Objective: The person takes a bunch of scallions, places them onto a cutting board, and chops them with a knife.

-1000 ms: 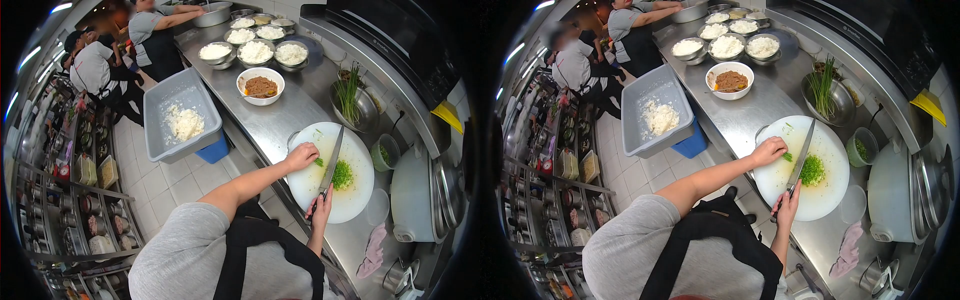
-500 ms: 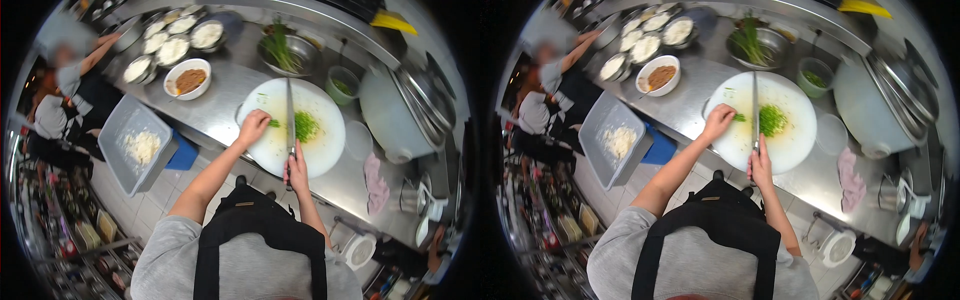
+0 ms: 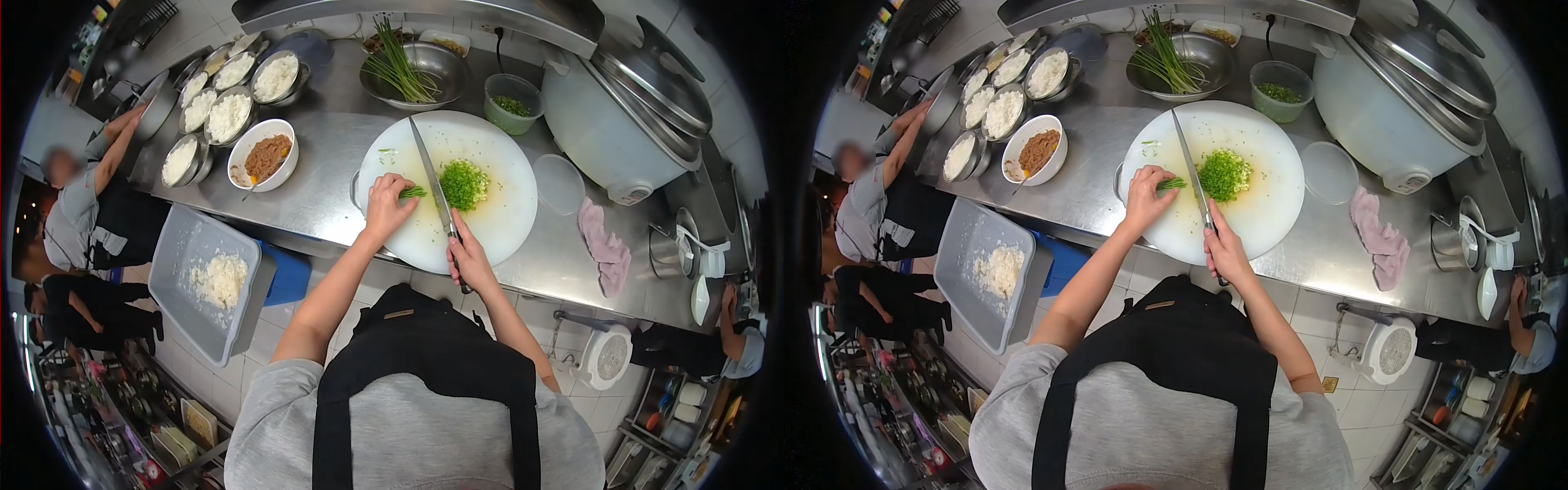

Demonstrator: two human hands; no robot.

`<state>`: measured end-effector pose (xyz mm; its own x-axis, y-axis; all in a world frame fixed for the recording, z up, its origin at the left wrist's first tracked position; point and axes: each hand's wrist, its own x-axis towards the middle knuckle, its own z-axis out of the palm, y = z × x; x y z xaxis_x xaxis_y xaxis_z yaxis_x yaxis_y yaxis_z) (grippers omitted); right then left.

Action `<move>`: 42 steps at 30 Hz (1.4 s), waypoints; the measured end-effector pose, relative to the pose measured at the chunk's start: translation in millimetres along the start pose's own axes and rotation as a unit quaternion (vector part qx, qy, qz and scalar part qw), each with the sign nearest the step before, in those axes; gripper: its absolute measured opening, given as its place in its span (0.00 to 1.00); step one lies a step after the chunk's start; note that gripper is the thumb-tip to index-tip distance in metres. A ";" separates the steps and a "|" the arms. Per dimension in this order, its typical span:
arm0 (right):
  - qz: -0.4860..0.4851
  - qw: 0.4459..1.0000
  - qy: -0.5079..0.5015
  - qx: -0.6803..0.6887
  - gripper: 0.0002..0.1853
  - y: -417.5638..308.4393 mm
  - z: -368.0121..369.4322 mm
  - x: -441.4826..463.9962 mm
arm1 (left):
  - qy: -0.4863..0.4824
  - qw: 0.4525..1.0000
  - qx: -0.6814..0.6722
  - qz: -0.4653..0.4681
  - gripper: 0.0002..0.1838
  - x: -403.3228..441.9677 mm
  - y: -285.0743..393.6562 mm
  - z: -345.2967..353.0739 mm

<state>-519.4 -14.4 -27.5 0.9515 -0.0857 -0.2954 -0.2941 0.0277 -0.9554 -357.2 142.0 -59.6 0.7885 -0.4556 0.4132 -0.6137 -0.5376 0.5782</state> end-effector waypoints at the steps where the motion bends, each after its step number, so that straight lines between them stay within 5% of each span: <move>1: 0.005 1.000 0.004 -0.017 0.32 -2.9 1.1 -0.6 | -0.002 1.000 -0.006 0.001 0.14 0.8 -2.9 1.3; 11: -0.025 0.991 0.046 -0.127 0.32 8.9 13.7 1.8 | 0.028 0.995 -0.091 0.031 0.14 0.2 -15.3 6.2; 18: -0.020 0.998 0.051 -0.037 0.31 16.8 11.0 4.4 | 0.012 0.998 -0.054 -0.012 0.15 -5.6 -12.5 4.5; 42: 0.003 0.998 0.051 -0.037 0.29 3.8 14.8 0.7 | -0.003 0.997 -0.075 -0.013 0.12 -7.9 -9.2 0.5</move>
<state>-518.5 0.4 -31.3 0.9366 -0.1875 -0.2959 -0.3091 -0.0444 -0.9500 -357.8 150.2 -68.5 0.8037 -0.4472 0.3925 -0.5792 -0.4370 0.6882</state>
